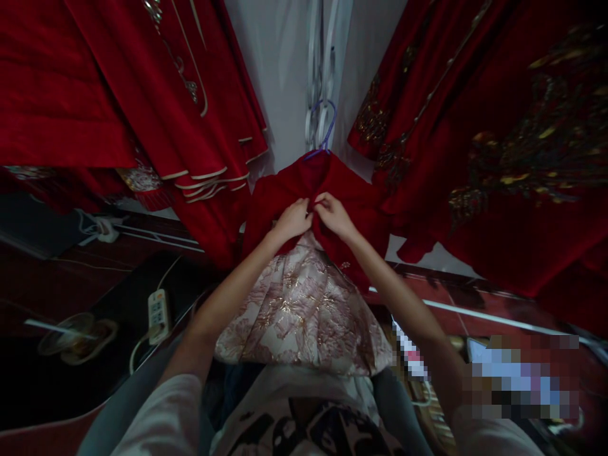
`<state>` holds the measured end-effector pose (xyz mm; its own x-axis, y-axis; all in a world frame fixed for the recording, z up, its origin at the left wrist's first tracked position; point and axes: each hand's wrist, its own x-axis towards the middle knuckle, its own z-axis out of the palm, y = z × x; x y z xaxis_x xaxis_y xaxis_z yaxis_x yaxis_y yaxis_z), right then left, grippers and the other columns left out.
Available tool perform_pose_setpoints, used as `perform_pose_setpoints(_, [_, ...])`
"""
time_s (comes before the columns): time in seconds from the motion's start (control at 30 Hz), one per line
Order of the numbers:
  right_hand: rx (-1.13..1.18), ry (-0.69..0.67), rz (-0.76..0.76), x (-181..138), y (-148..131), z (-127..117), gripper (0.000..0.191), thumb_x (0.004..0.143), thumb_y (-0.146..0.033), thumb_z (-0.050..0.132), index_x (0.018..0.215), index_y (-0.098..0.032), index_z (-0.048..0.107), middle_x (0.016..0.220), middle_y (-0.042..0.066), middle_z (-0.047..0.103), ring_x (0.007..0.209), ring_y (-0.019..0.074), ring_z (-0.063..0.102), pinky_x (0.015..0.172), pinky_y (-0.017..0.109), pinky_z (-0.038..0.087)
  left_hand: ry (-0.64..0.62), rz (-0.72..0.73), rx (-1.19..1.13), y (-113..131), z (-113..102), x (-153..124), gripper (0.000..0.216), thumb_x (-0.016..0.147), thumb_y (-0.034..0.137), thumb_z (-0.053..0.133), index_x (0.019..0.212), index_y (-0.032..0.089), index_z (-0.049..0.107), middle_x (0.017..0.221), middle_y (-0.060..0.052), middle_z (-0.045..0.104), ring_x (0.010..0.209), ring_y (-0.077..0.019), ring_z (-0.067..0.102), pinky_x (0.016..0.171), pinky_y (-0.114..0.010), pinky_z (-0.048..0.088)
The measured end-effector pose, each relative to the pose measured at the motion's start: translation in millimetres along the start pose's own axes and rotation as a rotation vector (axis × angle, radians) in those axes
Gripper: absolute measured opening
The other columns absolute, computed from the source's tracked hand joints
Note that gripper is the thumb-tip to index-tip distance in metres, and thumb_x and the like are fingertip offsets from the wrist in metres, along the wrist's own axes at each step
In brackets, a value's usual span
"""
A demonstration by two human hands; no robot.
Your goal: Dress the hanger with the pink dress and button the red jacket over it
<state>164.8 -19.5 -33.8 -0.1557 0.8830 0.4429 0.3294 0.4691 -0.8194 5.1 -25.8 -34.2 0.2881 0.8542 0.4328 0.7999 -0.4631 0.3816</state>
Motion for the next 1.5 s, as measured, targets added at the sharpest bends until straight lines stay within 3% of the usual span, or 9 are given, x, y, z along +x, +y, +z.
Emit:
perform_pose_setpoints(0.07, [0.015,-0.015,-0.074,-7.4,-3.7,18.4,0.004,0.077,-0.024,0.044,0.08,-0.024,0.045,0.08,0.002,0.058,0.077,0.0188,0.057,0.077,0.032,0.046,-0.016,0.03,-0.112,5.8,11.6,-6.0,0.02,0.076,0.012,0.05,0.095,0.016,0.054,0.098,-0.014,0.064,0.09,-0.0263,0.063,0.081,-0.038,0.049])
perform_pose_setpoints(0.13, [0.035,-0.021,-0.126,-13.7,-3.0,22.8,0.005,0.078,-0.024,0.046,0.083,-0.024,0.046,0.083,0.001,0.057,0.078,0.0179,0.056,0.078,0.032,0.045,0.051,-0.005,-0.236,4.7,18.0,-12.2,0.025,0.072,0.011,0.053,0.096,0.017,0.053,0.097,-0.013,0.064,0.088,-0.0241,0.063,0.08,-0.036,0.05])
perform_pose_setpoints(0.37, [0.376,-0.107,-0.078,-26.2,6.4,8.7,0.033,0.077,-0.038,0.065,0.103,-0.024,0.051,0.082,-0.001,0.054,0.076,0.0134,0.055,0.073,0.027,0.048,0.385,-0.227,-0.96,-1.0,43.9,-27.7,0.023,0.068,0.013,0.063,0.091,0.015,0.06,0.094,-0.008,0.069,0.088,-0.017,0.066,0.085,-0.031,0.05])
perform_pose_setpoints(0.47, [0.423,-0.165,-0.09,-30.8,9.9,8.6,0.037,0.077,-0.037,0.067,0.109,-0.025,0.053,0.085,0.0,0.056,0.08,0.014,0.057,0.077,0.029,0.049,0.497,-0.318,-1.058,3.3,56.4,-33.3,0.018,0.068,0.018,0.067,0.086,0.015,0.063,0.09,-0.007,0.07,0.084,-0.016,0.066,0.083,-0.03,0.051])
perform_pose_setpoints(0.6, [0.434,-0.123,-0.111,-30.7,18.4,9.8,0.035,0.078,-0.039,0.068,0.106,-0.025,0.053,0.087,0.0,0.058,0.081,0.014,0.058,0.081,0.03,0.049,0.533,-0.328,-1.024,4.4,58.3,-35.3,0.012,0.067,0.016,0.066,0.079,0.016,0.064,0.082,-0.004,0.069,0.078,-0.0137,0.065,0.081,-0.028,0.051])
perform_pose_setpoints(0.77, [0.455,-0.06,-0.106,-27.9,24.6,11.0,0.031,0.081,-0.048,0.064,0.095,-0.024,0.05,0.086,0.0,0.059,0.075,0.0127,0.059,0.074,0.029,0.051,0.474,-0.266,-0.983,3.0,45.5,-31.9,0.012,0.07,0.016,0.063,0.081,0.016,0.066,0.083,-0.004,0.071,0.078,-0.0137,0.066,0.079,-0.028,0.052])
perform_pose_setpoints(1.03, [0.342,-0.003,-0.156,-29.7,23.7,12.8,0.03,0.084,-0.048,0.062,0.094,-0.022,0.05,0.083,0.0,0.061,0.073,0.0123,0.059,0.072,0.028,0.05,0.409,-0.188,-0.841,8.5,33.1,-33.8,0.012,0.075,0.021,0.063,0.086,0.016,0.065,0.085,-0.005,0.071,0.077,-0.0131,0.067,0.073,-0.024,0.053])
perform_pose_setpoints(1.27, [0.147,0.083,-0.216,-35.0,16.2,10.8,0.023,0.089,-0.044,0.056,0.096,-0.022,0.054,0.093,0.003,0.066,0.084,0.0156,0.064,0.078,0.03,0.051,0.25,-0.037,-0.543,6.3,20.6,-39.1,0.017,0.081,0.022,0.059,0.095,0.018,0.067,0.091,-0.005,0.073,0.077,-0.0145,0.069,0.076,-0.028,0.057])
perform_pose_setpoints(1.5, [0.195,0.019,-0.235,-36.6,15.2,6.9,0.025,0.09,-0.043,0.054,0.102,-0.022,0.059,0.101,0.004,0.068,0.091,0.0165,0.066,0.086,0.032,0.051,0.259,-0.033,-0.458,14.6,10.2,-36.6,0.016,0.083,0.029,0.059,0.091,0.018,0.068,0.086,-0.004,0.074,0.074,-0.0149,0.07,0.071,-0.027,0.057])
